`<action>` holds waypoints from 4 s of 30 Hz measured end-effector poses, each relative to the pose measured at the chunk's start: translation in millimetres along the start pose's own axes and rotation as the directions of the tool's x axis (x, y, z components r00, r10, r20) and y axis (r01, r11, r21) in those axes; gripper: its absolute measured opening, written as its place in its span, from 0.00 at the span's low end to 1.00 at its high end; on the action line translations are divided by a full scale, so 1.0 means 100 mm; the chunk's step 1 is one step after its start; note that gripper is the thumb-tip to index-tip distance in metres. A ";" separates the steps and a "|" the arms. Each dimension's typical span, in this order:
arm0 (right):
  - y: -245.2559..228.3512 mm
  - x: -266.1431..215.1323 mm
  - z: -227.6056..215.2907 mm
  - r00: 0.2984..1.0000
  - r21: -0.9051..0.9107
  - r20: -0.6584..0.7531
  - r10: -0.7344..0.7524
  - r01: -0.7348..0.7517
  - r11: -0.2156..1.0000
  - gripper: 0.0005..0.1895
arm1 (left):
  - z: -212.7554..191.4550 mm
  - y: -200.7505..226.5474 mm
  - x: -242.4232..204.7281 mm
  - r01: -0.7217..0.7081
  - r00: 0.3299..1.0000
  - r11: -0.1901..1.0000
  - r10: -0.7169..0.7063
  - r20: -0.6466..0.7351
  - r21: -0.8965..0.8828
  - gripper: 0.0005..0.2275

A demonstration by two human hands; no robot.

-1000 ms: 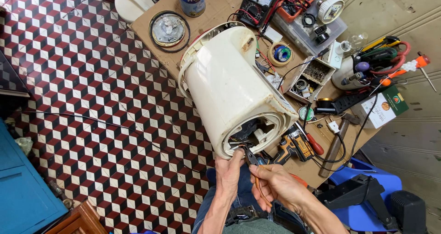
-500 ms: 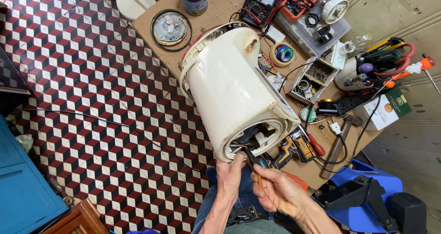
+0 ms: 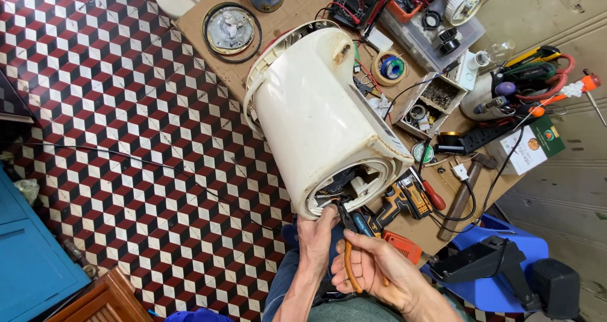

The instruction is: Disassembling and repairing a thermal electric water pot on a cluttered workbench.

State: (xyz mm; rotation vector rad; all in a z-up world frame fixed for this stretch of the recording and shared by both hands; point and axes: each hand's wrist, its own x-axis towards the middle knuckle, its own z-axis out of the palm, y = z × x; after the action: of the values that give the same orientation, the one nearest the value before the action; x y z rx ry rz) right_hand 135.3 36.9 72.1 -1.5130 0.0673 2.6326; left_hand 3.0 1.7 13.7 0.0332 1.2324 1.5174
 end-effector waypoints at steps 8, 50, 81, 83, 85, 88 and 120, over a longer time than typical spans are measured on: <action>0.14 0.06 -0.04 0.996 0.050 -0.001 -0.095 0.095 0.994 0.18 | -0.04 -0.13 0.01 -0.068 0.998 0.989 0.065 0.025 0.134 0.13; 0.17 0.06 -0.19 0.976 0.000 0.042 -0.214 0.214 0.977 0.19 | -0.03 -0.18 0.05 -0.050 0.998 0.994 0.052 -0.020 0.093 0.14; 0.17 0.11 -0.13 0.991 0.061 -0.116 -0.068 0.075 0.995 0.23 | 0.03 -0.22 -0.02 0.009 0.995 0.941 0.024 -0.093 0.338 0.21; 0.18 0.10 -0.09 0.991 0.104 -0.122 -0.050 0.063 0.993 0.23 | 0.02 -0.24 -0.02 0.038 0.994 0.938 -0.001 -0.106 0.344 0.21; 0.21 0.12 -0.12 0.991 0.146 -0.126 -0.035 0.054 0.988 0.23 | 0.00 -0.27 -0.01 0.064 0.993 0.935 -0.024 -0.117 0.348 0.22; 0.27 0.14 -0.20 0.979 0.053 0.029 -0.201 0.200 0.978 0.21 | 0.01 -0.32 0.00 -0.053 0.996 0.935 0.076 -0.051 0.351 0.21; 0.19 0.14 -0.33 0.972 0.011 0.038 -0.230 0.230 0.973 0.22 | 0.04 -0.37 0.04 -0.066 0.993 0.893 0.102 -0.058 0.446 0.11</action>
State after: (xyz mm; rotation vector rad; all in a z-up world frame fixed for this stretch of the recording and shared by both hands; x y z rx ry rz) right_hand 154.2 15.9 42.9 -1.3743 -0.0967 2.4745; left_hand 29.8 0.7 -12.4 0.3344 1.6420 1.2896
